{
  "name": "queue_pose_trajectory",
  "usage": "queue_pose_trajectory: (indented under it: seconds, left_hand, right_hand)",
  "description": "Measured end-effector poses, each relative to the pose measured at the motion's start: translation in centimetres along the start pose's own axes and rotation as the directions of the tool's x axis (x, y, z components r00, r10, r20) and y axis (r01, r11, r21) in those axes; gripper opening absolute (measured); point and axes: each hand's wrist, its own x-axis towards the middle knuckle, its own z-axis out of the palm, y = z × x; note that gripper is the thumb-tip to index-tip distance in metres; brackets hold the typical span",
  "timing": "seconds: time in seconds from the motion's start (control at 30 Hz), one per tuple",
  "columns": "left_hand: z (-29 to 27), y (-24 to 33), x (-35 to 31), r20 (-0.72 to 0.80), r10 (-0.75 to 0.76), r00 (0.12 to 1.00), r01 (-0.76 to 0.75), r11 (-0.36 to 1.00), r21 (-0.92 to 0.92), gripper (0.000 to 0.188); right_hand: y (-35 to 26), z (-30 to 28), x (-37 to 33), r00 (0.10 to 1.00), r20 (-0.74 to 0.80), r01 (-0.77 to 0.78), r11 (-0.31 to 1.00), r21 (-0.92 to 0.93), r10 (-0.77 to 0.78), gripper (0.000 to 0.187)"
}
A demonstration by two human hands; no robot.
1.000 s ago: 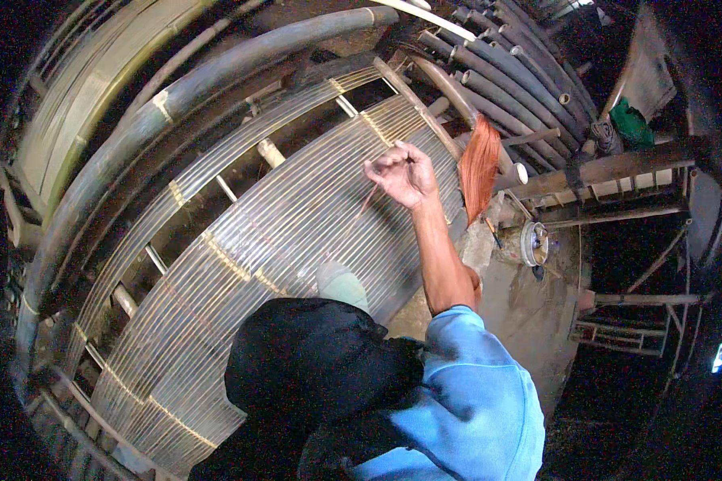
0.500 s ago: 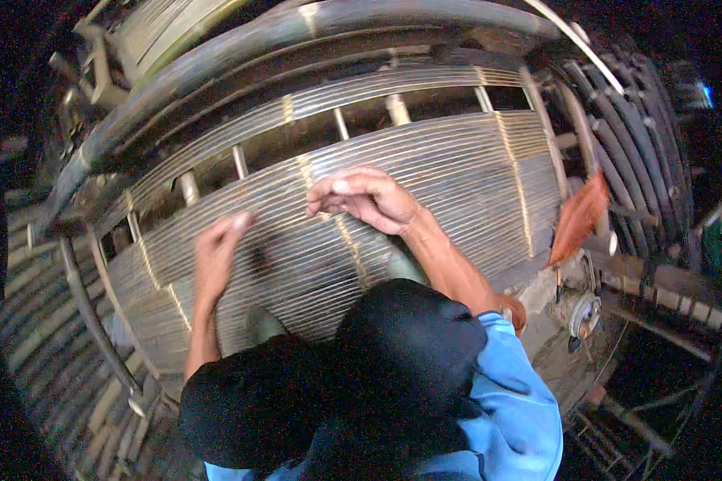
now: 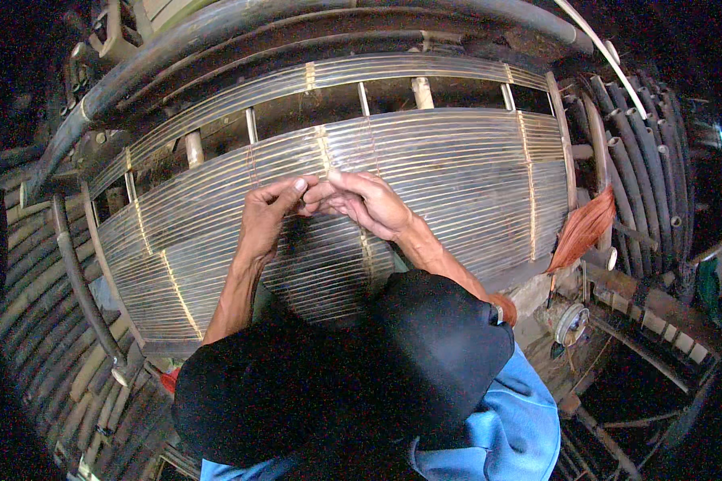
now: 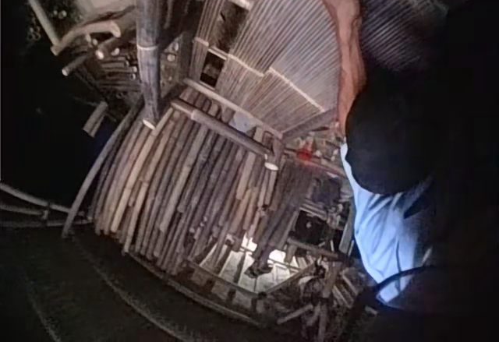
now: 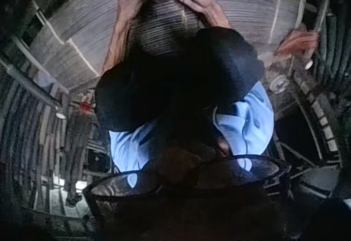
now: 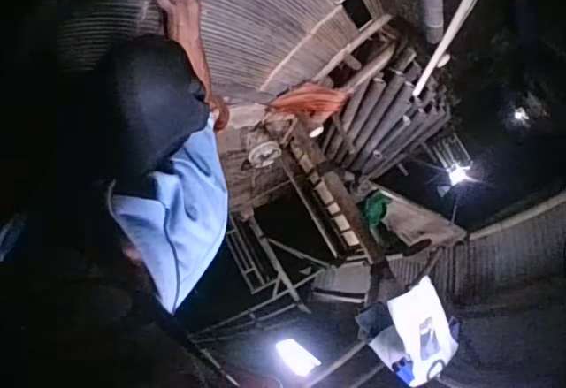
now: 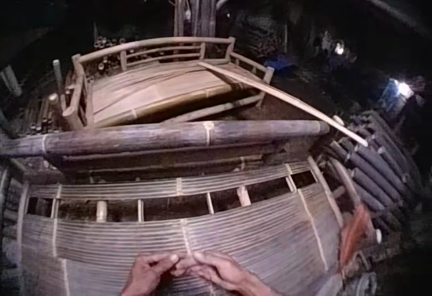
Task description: The person weaves together thin strips of bamboo by hand and with a fine wire to construct a large bamboo structure.
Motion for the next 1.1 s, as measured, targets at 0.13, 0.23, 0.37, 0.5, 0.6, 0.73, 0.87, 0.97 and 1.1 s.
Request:
queue_pose_trajectory:
  seconds: [0.13,0.23,0.37,0.5,0.6,0.73,0.87,0.97,1.1]
  left_hand:
    - [0.0,0.2,0.1,0.014,-0.017,1.0,0.017,1.0,0.022,0.026]
    - [0.2,0.3,-0.1,-0.006,0.015,1.0,-0.014,0.996,0.086,0.024]
    - [0.6,-0.2,0.2,-0.039,0.13,0.991,-0.108,0.929,0.353,0.021]
    - [0.5,-0.2,0.0,-0.088,0.146,0.985,-0.113,0.945,0.307,0.02]
    - [-0.3,-0.5,0.2,-0.109,0.066,0.992,-0.065,0.998,0.014,0.019]
    - [0.5,0.4,-0.2,-0.138,0.02,0.99,-0.037,0.992,-0.122,0.017]
    - [0.4,-0.1,-0.3,-0.15,0.046,0.988,-0.049,0.999,-0.018,0.017]
    - [0.9,-0.4,-0.4,-0.087,0.054,0.995,-0.048,0.997,0.066,0.017]
    - [0.9,-1.4,-0.5,-0.087,0.011,0.996,-0.008,0.999,0.034,0.015]
  right_hand:
    - [0.4,0.1,0.0,0.996,-0.092,-0.017,1.0,-0.026,0.015,0.048]
    - [0.4,0.1,-0.3,0.989,-0.146,-0.051,0.995,-0.08,0.039,0.046]
    - [0.2,0.4,-0.4,0.985,-0.165,-0.085,0.966,-0.242,0.045,0.036]
    - [-1.1,0.3,-0.6,0.981,-0.196,-0.074,0.897,-0.436,-0.014,0.036]
    - [-2.3,0.2,-1.0,0.936,-0.303,-0.006,0.851,-0.525,-0.181,0.031]
    - [-1.7,0.5,-0.4,0.854,-0.426,0.066,0.875,-0.48,-0.298,0.021]
    - [0.0,1.3,-0.1,0.895,-0.369,0.028,0.856,-0.516,-0.251,0.023]
    - [0.0,1.6,0.3,0.907,-0.306,0.091,0.846,-0.525,-0.288,0.025]
    - [-1.1,1.5,0.4,0.898,-0.333,0.057,0.825,-0.562,-0.288,0.022]
